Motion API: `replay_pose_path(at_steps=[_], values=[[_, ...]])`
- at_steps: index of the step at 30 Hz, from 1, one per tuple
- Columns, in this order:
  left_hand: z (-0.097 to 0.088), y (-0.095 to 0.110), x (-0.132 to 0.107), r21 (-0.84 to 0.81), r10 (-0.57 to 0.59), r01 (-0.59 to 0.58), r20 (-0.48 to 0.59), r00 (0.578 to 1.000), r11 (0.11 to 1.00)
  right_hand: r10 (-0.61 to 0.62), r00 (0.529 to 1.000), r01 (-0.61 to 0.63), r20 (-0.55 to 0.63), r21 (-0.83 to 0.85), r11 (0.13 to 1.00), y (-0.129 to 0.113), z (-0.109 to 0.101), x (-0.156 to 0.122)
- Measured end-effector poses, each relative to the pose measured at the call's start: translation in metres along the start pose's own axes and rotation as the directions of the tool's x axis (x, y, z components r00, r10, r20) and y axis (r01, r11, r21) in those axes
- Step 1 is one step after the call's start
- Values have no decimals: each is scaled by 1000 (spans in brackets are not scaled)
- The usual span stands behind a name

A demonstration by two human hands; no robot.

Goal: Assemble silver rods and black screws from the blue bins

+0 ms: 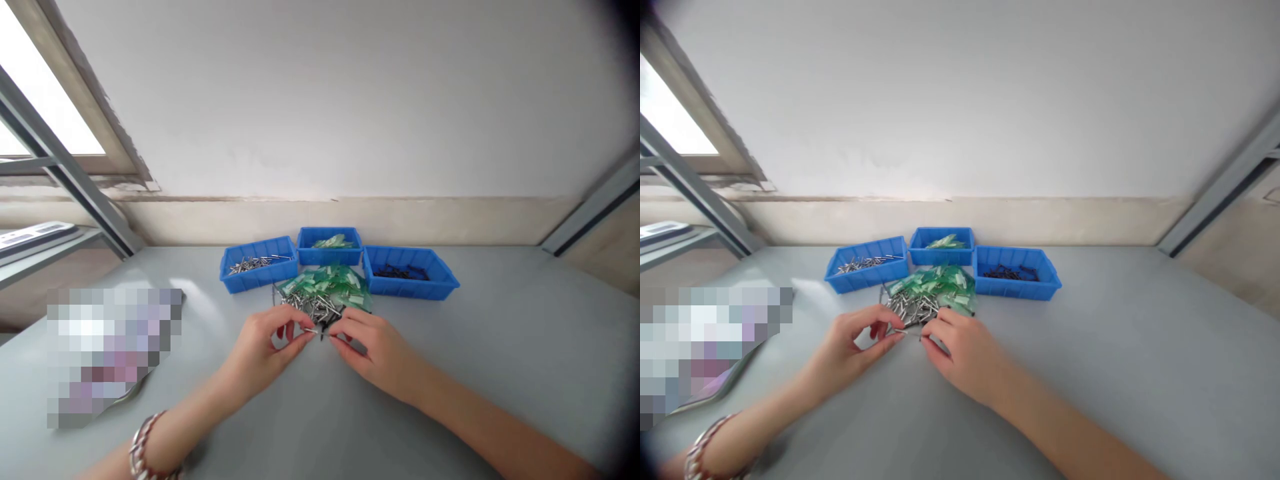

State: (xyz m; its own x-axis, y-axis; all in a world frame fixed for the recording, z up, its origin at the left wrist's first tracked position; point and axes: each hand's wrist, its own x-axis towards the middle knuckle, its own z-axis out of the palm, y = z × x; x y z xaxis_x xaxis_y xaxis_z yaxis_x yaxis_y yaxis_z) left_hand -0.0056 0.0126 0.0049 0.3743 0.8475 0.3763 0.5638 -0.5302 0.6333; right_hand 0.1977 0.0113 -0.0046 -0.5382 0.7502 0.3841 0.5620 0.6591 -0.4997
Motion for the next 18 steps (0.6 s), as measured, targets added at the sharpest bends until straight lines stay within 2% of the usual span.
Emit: replay_pose_path(at_steps=[5, 18], values=[[0, -2, -1, 56, 10, -12, 41, 999, 998, -51, 997, 46, -63, -74, 996, -1, 1, -1], [1, -4, -1, 117, 30, -39, 75, 997, 992, -105, 990, 92, -89, -139, 986, -2, 1, -1]])
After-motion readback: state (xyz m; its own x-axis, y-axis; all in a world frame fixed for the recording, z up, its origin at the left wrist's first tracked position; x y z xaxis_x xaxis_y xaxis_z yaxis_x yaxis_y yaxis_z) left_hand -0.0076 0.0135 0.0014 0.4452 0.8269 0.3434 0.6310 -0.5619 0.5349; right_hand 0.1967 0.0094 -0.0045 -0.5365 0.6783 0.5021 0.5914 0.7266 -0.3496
